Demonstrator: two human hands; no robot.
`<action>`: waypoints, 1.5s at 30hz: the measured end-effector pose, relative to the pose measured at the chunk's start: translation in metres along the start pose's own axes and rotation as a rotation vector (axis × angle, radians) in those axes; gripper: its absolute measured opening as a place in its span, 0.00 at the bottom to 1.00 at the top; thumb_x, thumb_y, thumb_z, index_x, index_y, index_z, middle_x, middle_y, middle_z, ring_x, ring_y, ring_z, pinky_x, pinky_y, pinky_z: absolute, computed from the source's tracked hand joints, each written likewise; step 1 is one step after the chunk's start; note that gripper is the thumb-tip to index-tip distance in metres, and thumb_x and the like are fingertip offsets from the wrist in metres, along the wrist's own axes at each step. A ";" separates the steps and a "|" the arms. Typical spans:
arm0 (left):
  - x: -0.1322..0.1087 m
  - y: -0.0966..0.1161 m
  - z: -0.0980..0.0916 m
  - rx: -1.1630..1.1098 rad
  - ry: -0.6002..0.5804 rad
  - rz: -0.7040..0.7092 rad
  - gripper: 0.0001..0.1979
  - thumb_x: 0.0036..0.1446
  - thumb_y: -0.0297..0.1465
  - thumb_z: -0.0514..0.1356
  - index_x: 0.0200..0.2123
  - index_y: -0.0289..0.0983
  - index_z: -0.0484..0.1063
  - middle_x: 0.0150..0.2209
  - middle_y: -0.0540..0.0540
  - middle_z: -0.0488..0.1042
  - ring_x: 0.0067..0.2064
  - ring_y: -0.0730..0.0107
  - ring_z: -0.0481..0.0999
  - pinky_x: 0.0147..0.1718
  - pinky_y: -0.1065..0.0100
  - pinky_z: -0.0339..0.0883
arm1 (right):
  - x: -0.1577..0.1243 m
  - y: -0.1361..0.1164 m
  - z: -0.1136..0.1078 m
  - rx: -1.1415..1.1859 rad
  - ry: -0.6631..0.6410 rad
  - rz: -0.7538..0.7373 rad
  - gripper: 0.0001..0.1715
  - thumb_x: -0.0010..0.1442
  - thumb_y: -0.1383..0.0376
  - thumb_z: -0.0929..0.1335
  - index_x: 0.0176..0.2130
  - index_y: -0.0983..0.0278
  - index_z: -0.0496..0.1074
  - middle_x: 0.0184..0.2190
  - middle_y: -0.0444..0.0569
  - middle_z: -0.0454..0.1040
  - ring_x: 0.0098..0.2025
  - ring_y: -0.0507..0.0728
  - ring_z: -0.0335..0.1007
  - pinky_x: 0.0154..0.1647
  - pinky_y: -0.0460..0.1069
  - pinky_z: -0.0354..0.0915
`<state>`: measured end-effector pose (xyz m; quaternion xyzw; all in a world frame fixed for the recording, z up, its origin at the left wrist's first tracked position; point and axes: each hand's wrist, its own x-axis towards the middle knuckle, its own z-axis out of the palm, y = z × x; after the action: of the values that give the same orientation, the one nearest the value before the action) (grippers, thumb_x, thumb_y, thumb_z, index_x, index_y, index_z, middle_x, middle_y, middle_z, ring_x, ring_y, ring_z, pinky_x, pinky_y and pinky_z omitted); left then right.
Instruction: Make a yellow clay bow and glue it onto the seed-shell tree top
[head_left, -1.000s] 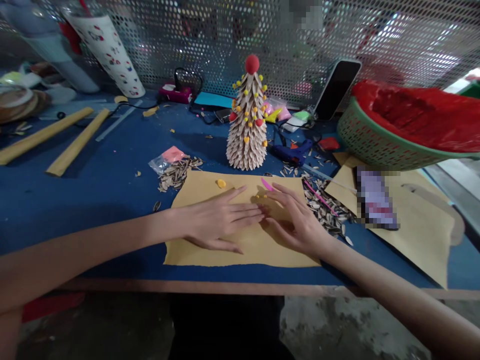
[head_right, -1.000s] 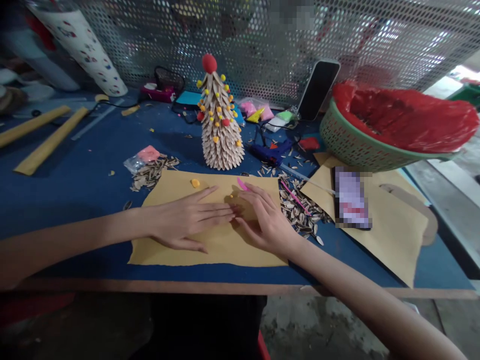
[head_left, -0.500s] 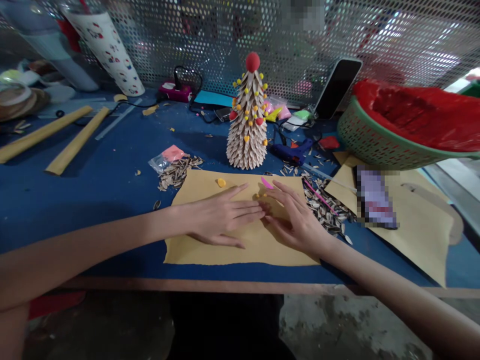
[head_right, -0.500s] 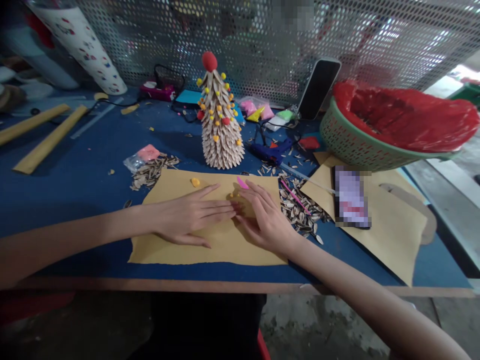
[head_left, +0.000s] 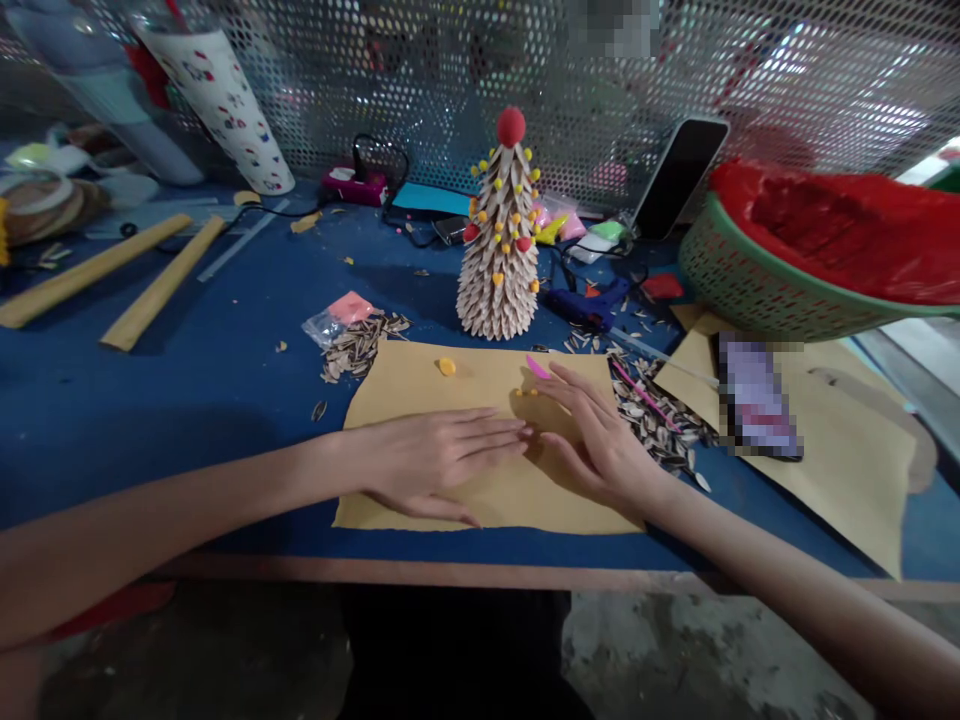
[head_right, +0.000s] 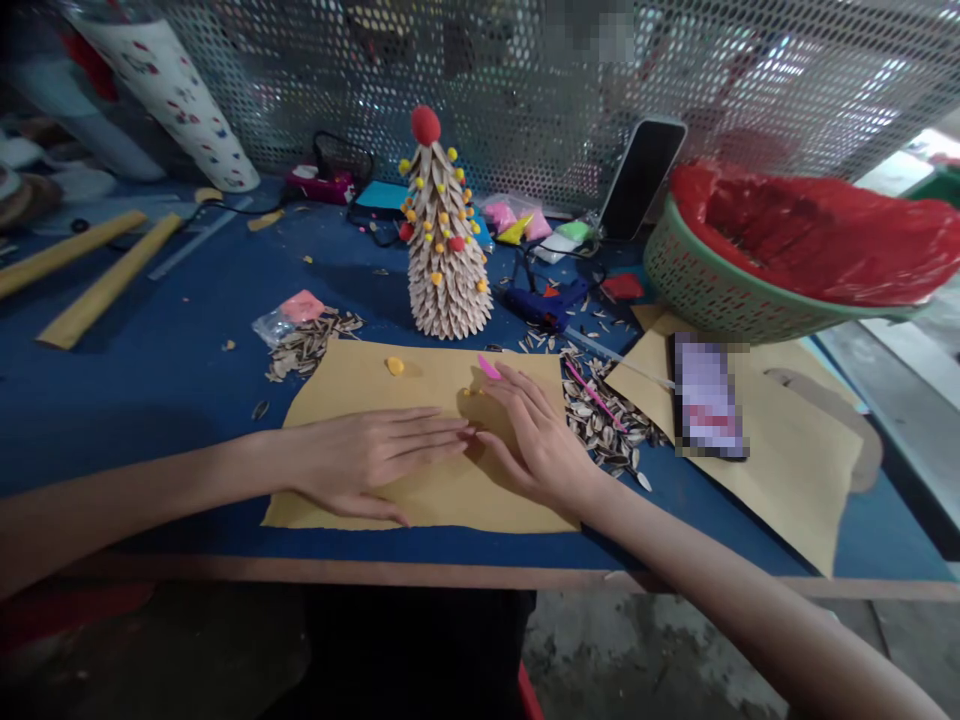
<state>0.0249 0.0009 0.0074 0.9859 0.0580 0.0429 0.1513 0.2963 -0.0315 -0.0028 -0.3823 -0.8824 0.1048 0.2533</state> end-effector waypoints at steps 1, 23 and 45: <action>0.001 -0.005 -0.001 -0.003 -0.001 -0.021 0.40 0.70 0.48 0.50 0.70 0.20 0.49 0.72 0.31 0.49 0.75 0.56 0.44 0.73 0.58 0.39 | 0.000 0.000 0.000 0.009 -0.005 -0.002 0.30 0.69 0.63 0.63 0.66 0.65 0.54 0.66 0.63 0.63 0.72 0.67 0.52 0.67 0.68 0.62; -0.003 -0.006 -0.004 -0.085 -0.039 -0.027 0.43 0.67 0.50 0.53 0.71 0.25 0.46 0.73 0.33 0.43 0.75 0.56 0.41 0.73 0.58 0.39 | 0.000 0.000 0.000 0.035 -0.037 0.025 0.30 0.70 0.62 0.63 0.67 0.64 0.52 0.68 0.63 0.60 0.74 0.66 0.47 0.69 0.68 0.60; -0.003 -0.010 -0.009 -0.087 -0.110 0.092 0.38 0.71 0.46 0.47 0.72 0.24 0.44 0.73 0.36 0.43 0.75 0.63 0.40 0.74 0.63 0.36 | 0.002 -0.001 0.003 0.018 -0.016 0.013 0.37 0.67 0.62 0.67 0.68 0.64 0.50 0.68 0.63 0.60 0.75 0.67 0.41 0.69 0.70 0.58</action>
<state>0.0195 0.0124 0.0124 0.9808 0.0024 -0.0021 0.1948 0.2932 -0.0306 -0.0041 -0.3848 -0.8809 0.1173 0.2492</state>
